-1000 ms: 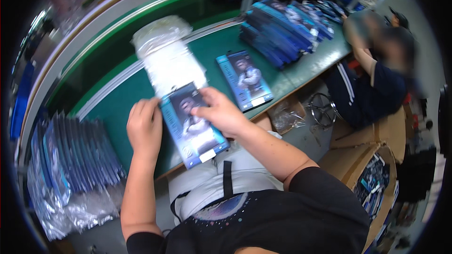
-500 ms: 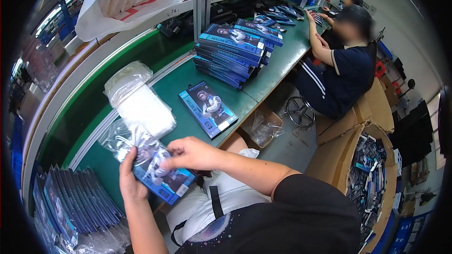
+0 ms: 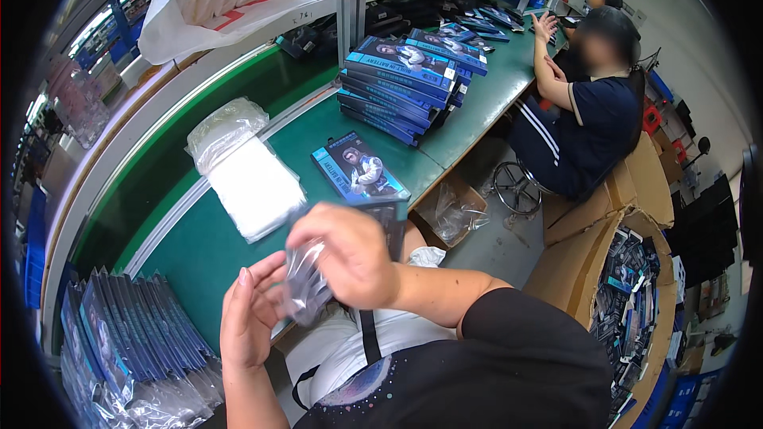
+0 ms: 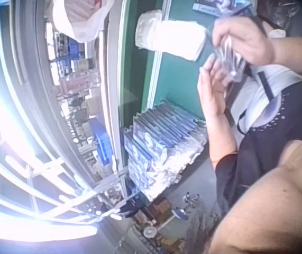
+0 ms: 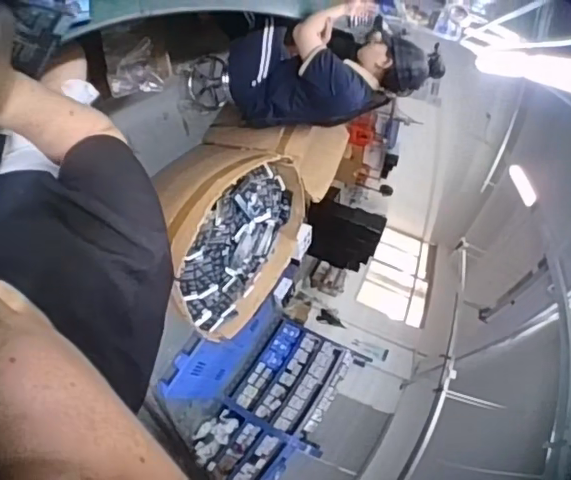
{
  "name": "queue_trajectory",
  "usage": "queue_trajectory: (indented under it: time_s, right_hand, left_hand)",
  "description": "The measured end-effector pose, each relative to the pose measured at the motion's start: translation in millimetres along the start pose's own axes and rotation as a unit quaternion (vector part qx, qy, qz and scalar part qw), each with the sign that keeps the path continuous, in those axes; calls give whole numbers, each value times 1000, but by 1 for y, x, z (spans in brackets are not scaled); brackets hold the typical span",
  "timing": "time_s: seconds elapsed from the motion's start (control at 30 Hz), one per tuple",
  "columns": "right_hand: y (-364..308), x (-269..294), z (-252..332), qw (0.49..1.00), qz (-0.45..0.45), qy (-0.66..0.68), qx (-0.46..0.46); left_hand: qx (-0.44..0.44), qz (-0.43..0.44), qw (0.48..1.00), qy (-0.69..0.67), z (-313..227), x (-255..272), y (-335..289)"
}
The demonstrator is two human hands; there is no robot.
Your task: The recorder is picking up boxed items from a table and placing them into clear plastic bags.
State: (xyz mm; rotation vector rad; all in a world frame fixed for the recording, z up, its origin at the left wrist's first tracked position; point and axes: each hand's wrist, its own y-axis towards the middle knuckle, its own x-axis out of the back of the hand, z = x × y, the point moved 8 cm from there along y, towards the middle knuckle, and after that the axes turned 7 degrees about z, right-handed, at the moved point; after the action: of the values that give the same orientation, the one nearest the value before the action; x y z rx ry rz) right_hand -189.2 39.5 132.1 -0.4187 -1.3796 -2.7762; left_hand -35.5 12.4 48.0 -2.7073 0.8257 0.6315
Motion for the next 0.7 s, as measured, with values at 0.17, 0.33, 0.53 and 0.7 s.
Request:
queue_trajectory:
  time_s: [0.17, 0.33, 0.53, 0.7]
  right_hand:
    - [-22, -70, 19, 976, 200, 80, 14]
    - [-2, -30, -1, 996, 68, 57, -6]
    - [-13, 36, -95, 954, -72, -255, -137]
    - [-43, 57, -158, 816, 1, -500, -290]
  left_hand:
    - [6, -19, 998, -52, -5, -1, -11]
    - [-345, -269, 837, 328, -130, 3, -97]
    - [-254, -469, 467, 706, -169, 16, -184]
    - [-75, -404, 402, 818, -157, 69, -176]
